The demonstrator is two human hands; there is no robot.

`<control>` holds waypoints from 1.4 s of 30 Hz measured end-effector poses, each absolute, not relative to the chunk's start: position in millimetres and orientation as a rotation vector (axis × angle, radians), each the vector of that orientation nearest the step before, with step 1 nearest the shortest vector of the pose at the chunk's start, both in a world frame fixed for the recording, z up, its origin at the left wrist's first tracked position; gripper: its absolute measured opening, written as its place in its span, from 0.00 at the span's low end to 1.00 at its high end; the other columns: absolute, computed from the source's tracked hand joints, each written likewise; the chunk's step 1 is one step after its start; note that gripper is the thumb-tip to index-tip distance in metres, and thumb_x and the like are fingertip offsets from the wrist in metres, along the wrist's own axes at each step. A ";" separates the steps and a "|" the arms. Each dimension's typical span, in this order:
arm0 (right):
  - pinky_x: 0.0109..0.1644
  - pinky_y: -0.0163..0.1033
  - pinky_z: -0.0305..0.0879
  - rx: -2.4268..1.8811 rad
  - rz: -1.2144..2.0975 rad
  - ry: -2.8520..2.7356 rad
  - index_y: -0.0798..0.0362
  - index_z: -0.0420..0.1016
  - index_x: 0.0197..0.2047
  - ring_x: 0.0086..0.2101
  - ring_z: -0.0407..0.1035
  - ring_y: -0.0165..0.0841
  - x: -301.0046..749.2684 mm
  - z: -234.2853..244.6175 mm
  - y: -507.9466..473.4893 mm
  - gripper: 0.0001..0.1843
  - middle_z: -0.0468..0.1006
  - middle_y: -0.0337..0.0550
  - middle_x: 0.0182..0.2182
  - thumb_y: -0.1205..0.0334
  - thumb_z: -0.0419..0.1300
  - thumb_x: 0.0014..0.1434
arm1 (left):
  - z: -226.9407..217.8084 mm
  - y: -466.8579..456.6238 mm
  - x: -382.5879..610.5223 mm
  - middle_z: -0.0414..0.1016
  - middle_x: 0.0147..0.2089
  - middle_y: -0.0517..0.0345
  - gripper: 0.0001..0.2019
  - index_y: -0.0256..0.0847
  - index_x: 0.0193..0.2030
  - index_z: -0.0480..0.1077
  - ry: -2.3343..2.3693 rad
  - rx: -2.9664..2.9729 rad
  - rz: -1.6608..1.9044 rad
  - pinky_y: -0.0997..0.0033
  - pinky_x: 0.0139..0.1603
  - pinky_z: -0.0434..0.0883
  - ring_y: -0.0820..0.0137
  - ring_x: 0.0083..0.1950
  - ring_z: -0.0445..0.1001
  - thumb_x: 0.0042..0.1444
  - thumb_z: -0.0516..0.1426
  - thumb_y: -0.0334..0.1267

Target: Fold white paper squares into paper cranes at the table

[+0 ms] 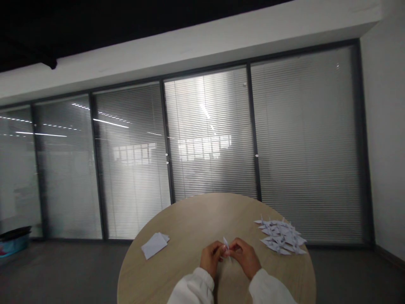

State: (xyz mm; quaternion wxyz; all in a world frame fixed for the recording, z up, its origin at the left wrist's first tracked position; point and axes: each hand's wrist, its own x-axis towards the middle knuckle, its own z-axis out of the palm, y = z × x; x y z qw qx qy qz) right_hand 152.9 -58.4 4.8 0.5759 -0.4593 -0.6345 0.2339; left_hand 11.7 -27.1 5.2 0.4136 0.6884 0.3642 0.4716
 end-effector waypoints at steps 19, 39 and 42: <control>0.28 0.31 0.60 -0.903 0.834 -1.428 0.55 0.67 0.25 0.24 0.66 0.29 155.7 -3.3 -52.2 0.13 0.74 0.38 0.20 0.53 0.59 0.45 | 12.2 -36.8 14.8 0.65 0.21 0.61 0.14 0.37 0.23 0.65 0.890 1.853 1.196 0.79 0.22 0.64 0.75 0.23 0.64 0.49 0.51 0.46; 0.31 0.32 0.62 -1.062 0.388 -1.586 0.51 0.66 0.29 0.30 0.66 0.29 149.5 -1.5 -56.7 0.08 0.70 0.39 0.28 0.57 0.51 0.53 | 8.1 -30.8 13.3 0.71 0.22 0.57 0.14 0.37 0.26 0.68 1.003 1.871 1.169 0.76 0.23 0.68 0.73 0.24 0.68 0.48 0.52 0.47; 0.29 0.31 0.61 -1.066 0.356 -1.611 0.51 0.66 0.29 0.29 0.66 0.29 149.0 -2.1 -57.3 0.07 0.69 0.39 0.28 0.58 0.51 0.53 | 8.7 -30.6 13.8 0.71 0.22 0.56 0.14 0.36 0.26 0.69 1.012 1.829 1.159 0.75 0.22 0.69 0.72 0.24 0.69 0.47 0.53 0.46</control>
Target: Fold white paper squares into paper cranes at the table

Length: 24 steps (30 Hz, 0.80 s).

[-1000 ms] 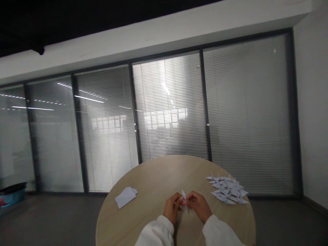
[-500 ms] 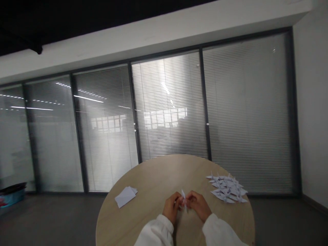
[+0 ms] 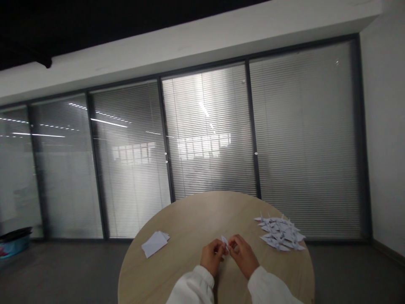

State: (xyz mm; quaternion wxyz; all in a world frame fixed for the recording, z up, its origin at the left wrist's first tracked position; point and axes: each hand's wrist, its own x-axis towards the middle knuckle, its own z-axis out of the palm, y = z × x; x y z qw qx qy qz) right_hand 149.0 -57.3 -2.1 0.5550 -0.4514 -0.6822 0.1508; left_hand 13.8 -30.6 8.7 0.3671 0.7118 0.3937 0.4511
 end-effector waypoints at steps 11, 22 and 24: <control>0.35 0.33 0.59 -1.093 0.161 -1.676 0.51 0.65 0.29 0.30 0.63 0.29 153.2 -8.9 -51.3 0.12 0.66 0.38 0.28 0.57 0.45 0.58 | 8.8 -25.3 10.1 0.74 0.28 0.54 0.19 0.38 0.39 0.72 1.120 1.834 1.199 0.75 0.19 0.67 0.68 0.28 0.72 0.44 0.54 0.49; 0.38 0.35 0.59 -1.073 0.141 -1.741 0.51 0.64 0.29 0.32 0.62 0.30 152.3 -10.6 -50.0 0.11 0.65 0.38 0.28 0.58 0.45 0.58 | 8.4 -18.2 3.2 0.70 0.38 0.51 0.12 0.44 0.27 0.75 1.109 2.033 1.359 0.70 0.33 0.69 0.64 0.41 0.70 0.43 0.57 0.48; 0.37 0.34 0.59 -1.053 0.156 -1.732 0.51 0.65 0.30 0.32 0.62 0.30 151.8 -9.8 -50.7 0.11 0.65 0.38 0.29 0.58 0.46 0.58 | 8.6 -18.3 3.0 0.70 0.37 0.52 0.12 0.43 0.26 0.75 1.109 2.002 1.359 0.70 0.34 0.69 0.65 0.40 0.69 0.43 0.57 0.48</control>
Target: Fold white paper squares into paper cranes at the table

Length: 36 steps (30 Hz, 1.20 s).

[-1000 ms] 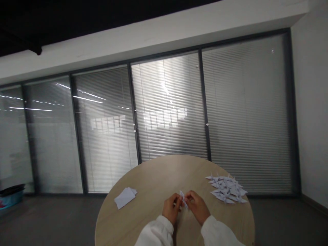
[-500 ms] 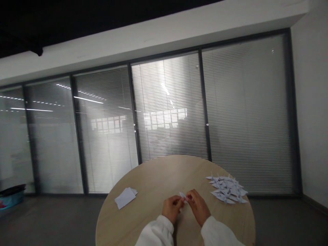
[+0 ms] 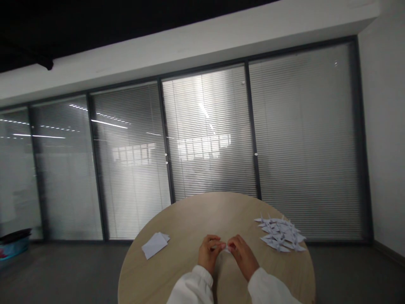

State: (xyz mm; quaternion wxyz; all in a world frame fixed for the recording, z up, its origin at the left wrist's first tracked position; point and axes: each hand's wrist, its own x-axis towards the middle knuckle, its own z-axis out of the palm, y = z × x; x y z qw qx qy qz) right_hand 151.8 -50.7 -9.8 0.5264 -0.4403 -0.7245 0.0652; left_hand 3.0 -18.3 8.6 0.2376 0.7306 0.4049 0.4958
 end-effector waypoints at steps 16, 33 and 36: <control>0.30 0.32 0.59 -0.944 0.634 -1.522 0.54 0.68 0.26 0.26 0.64 0.29 153.8 -2.0 -51.2 0.16 0.70 0.36 0.22 0.49 0.54 0.49 | 13.0 -25.8 12.2 0.68 0.28 0.58 0.15 0.37 0.29 0.68 0.781 1.561 1.215 0.71 0.28 0.70 0.69 0.33 0.69 0.42 0.57 0.49; 0.29 0.32 0.61 -0.863 0.846 -1.396 0.52 0.61 0.28 0.26 0.66 0.29 151.6 -5.1 -47.4 0.17 0.69 0.34 0.23 0.45 0.53 0.48 | 13.9 -25.5 14.1 0.68 0.23 0.62 0.16 0.37 0.29 0.65 0.748 1.501 1.239 0.73 0.28 0.69 0.74 0.26 0.67 0.33 0.64 0.40; 0.30 0.32 0.62 -0.945 0.707 -1.471 0.52 0.63 0.28 0.28 0.67 0.30 151.3 -1.8 -51.8 0.15 0.71 0.36 0.24 0.48 0.51 0.51 | 12.7 -23.9 14.2 0.68 0.23 0.62 0.15 0.37 0.27 0.65 0.803 1.495 1.295 0.74 0.28 0.68 0.75 0.25 0.67 0.33 0.64 0.41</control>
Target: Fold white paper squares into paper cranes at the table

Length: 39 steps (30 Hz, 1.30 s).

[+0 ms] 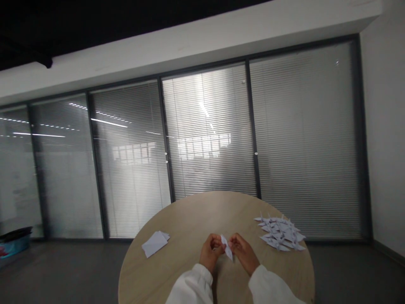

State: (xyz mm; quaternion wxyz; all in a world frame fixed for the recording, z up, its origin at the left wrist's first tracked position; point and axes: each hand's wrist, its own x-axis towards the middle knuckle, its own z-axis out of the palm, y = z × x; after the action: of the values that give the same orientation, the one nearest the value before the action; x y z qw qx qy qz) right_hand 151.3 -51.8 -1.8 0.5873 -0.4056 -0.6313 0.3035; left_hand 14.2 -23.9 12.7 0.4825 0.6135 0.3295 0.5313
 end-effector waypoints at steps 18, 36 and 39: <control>0.30 0.30 0.60 -1.079 0.415 -1.573 0.52 0.68 0.26 0.26 0.66 0.28 149.6 -1.1 -54.4 0.06 0.71 0.36 0.24 0.60 0.54 0.50 | 6.9 -23.7 14.3 0.66 0.23 0.64 0.08 0.39 0.26 0.63 0.971 1.704 1.369 0.79 0.27 0.62 0.76 0.26 0.65 0.38 0.59 0.35; 0.37 0.35 0.60 -1.228 -0.082 -1.818 0.50 0.66 0.28 0.32 0.63 0.31 148.7 -10.0 -55.9 0.11 0.66 0.40 0.28 0.61 0.47 0.58 | -3.2 -22.6 17.7 0.71 0.20 0.58 0.13 0.39 0.22 0.61 1.006 1.619 1.120 0.74 0.17 0.66 0.69 0.23 0.71 0.42 0.54 0.47; 0.38 0.36 0.59 -1.232 -0.208 -1.865 0.51 0.67 0.30 0.33 0.62 0.31 149.2 -12.6 -54.3 0.10 0.67 0.40 0.29 0.63 0.46 0.58 | 1.4 -24.4 17.0 0.73 0.23 0.55 0.17 0.38 0.23 0.62 0.953 1.523 1.112 0.72 0.18 0.67 0.67 0.24 0.73 0.40 0.54 0.52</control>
State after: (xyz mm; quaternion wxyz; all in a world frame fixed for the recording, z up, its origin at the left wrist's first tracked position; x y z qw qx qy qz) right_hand 149.2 -54.3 -12.6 0.4332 -0.4946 -0.7488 -0.0834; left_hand 17.0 -24.4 1.4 0.4921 0.6275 0.3927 0.4582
